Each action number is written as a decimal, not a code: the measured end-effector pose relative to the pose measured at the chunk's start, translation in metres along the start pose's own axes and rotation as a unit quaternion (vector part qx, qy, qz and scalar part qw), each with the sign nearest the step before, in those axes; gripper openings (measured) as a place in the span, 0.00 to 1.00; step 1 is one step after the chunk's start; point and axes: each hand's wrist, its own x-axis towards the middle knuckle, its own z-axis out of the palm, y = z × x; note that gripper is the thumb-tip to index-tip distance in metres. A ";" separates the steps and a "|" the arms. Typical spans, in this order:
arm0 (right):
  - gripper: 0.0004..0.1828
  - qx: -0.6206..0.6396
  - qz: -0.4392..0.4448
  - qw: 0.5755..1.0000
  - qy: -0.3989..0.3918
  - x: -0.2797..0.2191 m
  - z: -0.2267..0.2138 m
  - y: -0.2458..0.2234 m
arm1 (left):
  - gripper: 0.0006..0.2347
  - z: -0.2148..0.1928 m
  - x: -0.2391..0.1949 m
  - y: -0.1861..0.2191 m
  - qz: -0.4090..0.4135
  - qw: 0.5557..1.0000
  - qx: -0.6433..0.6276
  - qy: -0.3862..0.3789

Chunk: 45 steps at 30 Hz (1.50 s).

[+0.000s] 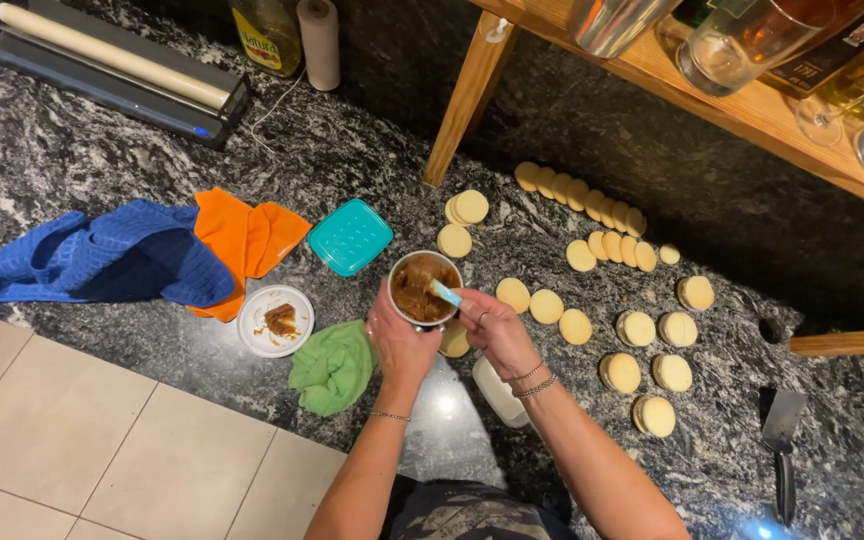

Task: The person spreads a brown paste onto round cookies using a small blue spatula, then places another cookie on top to form a sandwich. They repeat this process for several cookies, arranging the finished sandwiches on the countertop.

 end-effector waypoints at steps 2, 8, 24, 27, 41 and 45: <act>0.17 -0.044 -0.023 0.999 0.023 -0.014 -0.009 -0.012 | 0.50 -0.020 -0.005 0.004 -0.035 0.999 0.027 -0.030; 0.16 -0.142 -0.124 0.981 0.042 -0.031 -0.049 -0.008 | 0.36 -0.017 -0.052 -0.043 0.020 0.972 0.177 -0.156; 0.14 -0.273 -0.340 0.900 0.016 -0.089 -0.046 -0.045 | 0.32 -0.040 -0.052 0.012 -0.086 0.964 -0.108 -0.227; 0.13 -0.298 -0.381 0.875 -0.007 -0.107 -0.041 -0.037 | 0.36 -0.056 -0.061 0.011 -0.043 0.951 -0.181 -0.246; 0.21 -0.437 -0.526 0.722 -0.106 -0.160 -0.037 -0.074 | 0.29 -0.129 -0.079 0.091 0.004 0.848 -0.441 -0.295; 0.24 -0.483 -0.541 0.680 -0.112 -0.169 -0.042 -0.090 | 0.30 -0.136 -0.084 0.100 0.004 0.820 -0.482 -0.309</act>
